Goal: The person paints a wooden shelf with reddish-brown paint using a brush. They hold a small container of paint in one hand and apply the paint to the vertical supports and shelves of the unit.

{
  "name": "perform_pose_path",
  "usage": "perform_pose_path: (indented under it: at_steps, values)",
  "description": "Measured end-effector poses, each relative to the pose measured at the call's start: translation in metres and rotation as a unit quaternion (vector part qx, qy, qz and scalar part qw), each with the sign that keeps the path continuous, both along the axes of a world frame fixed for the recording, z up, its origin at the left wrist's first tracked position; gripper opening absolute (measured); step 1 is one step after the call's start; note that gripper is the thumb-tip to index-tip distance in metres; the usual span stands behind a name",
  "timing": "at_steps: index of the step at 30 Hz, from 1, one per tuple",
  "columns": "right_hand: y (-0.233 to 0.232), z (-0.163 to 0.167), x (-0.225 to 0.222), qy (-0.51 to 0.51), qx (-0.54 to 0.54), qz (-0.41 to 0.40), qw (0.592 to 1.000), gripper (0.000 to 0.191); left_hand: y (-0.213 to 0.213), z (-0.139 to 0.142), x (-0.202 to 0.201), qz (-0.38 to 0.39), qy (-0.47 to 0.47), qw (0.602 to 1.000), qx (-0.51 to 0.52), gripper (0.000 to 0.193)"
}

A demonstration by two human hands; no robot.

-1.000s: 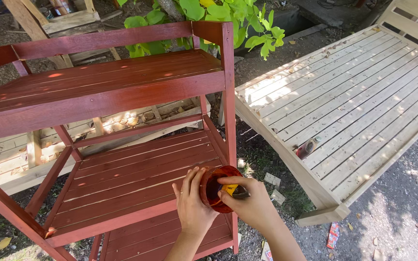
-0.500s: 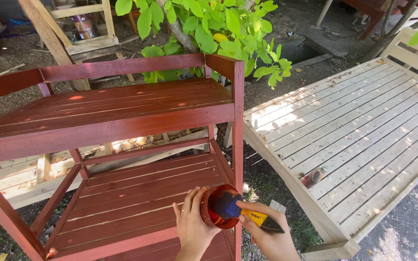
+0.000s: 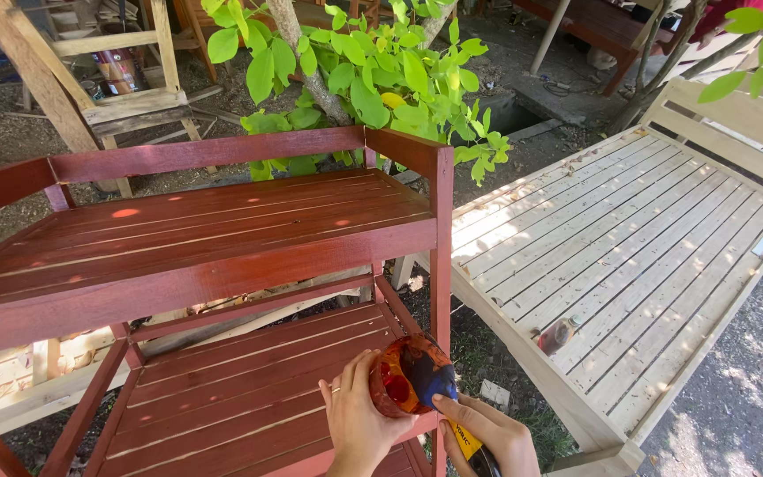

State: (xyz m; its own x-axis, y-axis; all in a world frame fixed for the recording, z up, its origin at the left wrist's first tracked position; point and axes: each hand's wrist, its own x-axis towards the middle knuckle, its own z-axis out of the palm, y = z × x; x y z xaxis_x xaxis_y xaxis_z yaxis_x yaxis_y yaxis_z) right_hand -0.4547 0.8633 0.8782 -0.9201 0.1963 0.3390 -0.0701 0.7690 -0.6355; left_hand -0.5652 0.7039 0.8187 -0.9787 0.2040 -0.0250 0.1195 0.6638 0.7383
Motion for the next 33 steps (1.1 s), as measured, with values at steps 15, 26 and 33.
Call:
perform_pose_path:
  at_steps: [15, 26, 33]
  values:
    - [-0.038, 0.019, -0.023, 0.082, -0.009, -0.117, 0.990, 0.032, -0.008, 0.023, -0.024, -0.061, 0.016, 0.997, -0.052, 0.105]
    - [-0.054, 0.015, -0.041, 0.118, 0.003, -0.204, 0.972, 0.031, -0.004, 0.035, -0.038, -0.111, -0.013, 0.990, -0.081, 0.100]
    - [-0.049, 0.029, -0.034, 0.069, 0.042, -0.274, 0.958, 0.026, -0.001, 0.034, -0.051, -0.121, -0.049, 0.987, -0.093, 0.102]
